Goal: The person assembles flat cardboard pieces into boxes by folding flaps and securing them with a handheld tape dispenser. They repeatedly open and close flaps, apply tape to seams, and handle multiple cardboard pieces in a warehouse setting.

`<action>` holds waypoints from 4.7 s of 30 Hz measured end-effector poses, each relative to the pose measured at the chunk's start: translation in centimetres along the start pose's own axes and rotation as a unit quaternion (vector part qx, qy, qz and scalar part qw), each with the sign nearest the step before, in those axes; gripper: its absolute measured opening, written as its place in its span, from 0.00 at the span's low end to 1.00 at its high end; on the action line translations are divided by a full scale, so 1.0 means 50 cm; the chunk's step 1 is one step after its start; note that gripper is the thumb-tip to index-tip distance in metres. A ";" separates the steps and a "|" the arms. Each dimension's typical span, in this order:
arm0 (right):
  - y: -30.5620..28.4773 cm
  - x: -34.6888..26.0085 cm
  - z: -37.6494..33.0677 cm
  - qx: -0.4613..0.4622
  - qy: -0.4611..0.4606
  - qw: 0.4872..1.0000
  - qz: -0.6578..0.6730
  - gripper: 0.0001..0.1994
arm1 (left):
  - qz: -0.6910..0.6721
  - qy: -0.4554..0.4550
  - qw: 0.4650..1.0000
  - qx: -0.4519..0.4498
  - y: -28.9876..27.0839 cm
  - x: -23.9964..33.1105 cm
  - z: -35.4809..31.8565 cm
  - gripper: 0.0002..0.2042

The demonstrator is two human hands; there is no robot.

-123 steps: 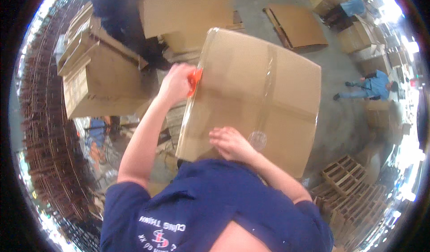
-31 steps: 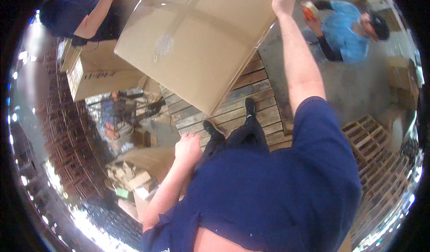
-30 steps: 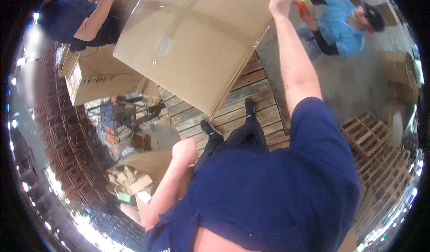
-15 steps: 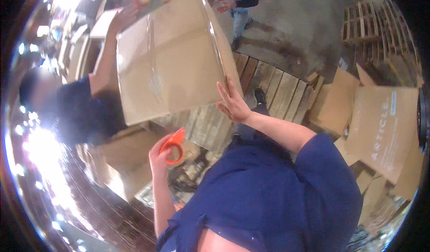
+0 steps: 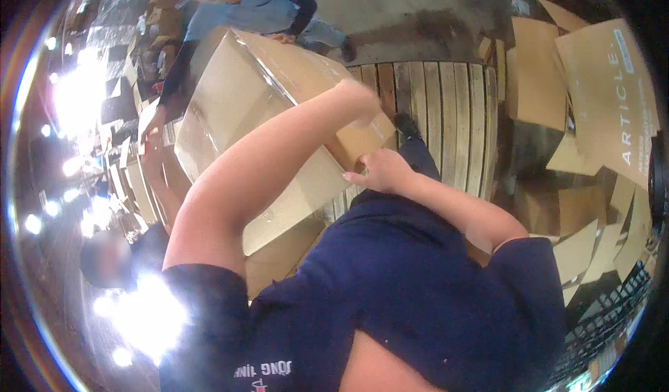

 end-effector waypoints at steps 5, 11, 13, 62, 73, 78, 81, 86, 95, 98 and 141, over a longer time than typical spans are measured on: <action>-0.019 0.031 0.031 0.205 -0.049 0.977 0.035 0.51 | 0.004 0.088 0.992 -0.090 -0.063 0.018 -0.126 0.11; -0.060 -0.141 0.145 0.268 -0.201 0.909 -0.248 0.59 | -0.058 -0.021 0.961 -0.270 0.020 -0.120 -0.230 0.12; -0.063 -0.158 0.133 0.294 -0.203 0.887 -0.293 0.51 | -0.014 0.010 0.966 -0.258 -0.016 -0.221 -0.237 0.09; 0.593 -0.885 0.560 -0.053 -0.054 0.712 -0.698 0.21 | -0.712 -0.521 0.301 0.362 1.542 0.649 -0.882 0.26; 0.812 -0.986 0.639 -0.063 -0.294 0.837 -0.458 0.23 | -0.597 -0.575 0.330 0.451 1.825 0.260 -1.198 0.29; 1.048 -1.060 0.765 -0.215 -0.129 0.863 -0.438 0.21 | -0.562 -0.561 0.356 0.493 1.911 0.196 -1.296 0.25; 1.143 -1.039 0.870 -0.126 -0.119 0.885 -0.432 0.26 | -0.539 -0.509 0.458 0.491 1.901 0.104 -1.336 0.19; 1.171 -1.094 0.938 -0.217 -0.098 0.834 -0.498 0.26 | -0.509 -0.505 0.521 0.463 1.915 0.045 -1.368 0.19; 0.703 -0.953 0.805 -0.362 0.103 0.597 -0.709 0.29 | -0.543 -0.555 0.426 0.464 1.947 0.035 -1.372 0.22; 0.819 -1.137 0.883 -0.248 -0.052 0.852 -0.459 0.24 | -0.560 -0.591 0.346 0.466 1.904 0.040 -1.366 0.20; 0.485 -1.007 0.971 0.021 -0.067 0.937 0.343 0.32 | -0.708 -0.460 0.302 0.442 1.808 -0.427 -1.244 0.53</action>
Point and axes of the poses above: each hand's wrist, its own z-axis towards the middle knuckle, its own y-axis out of the palm, x = y × z, the point moved 5 cm from there along z, towards the middle knuckle, and after that the axes turned 10 degrees about y, right-handed, at the moved point
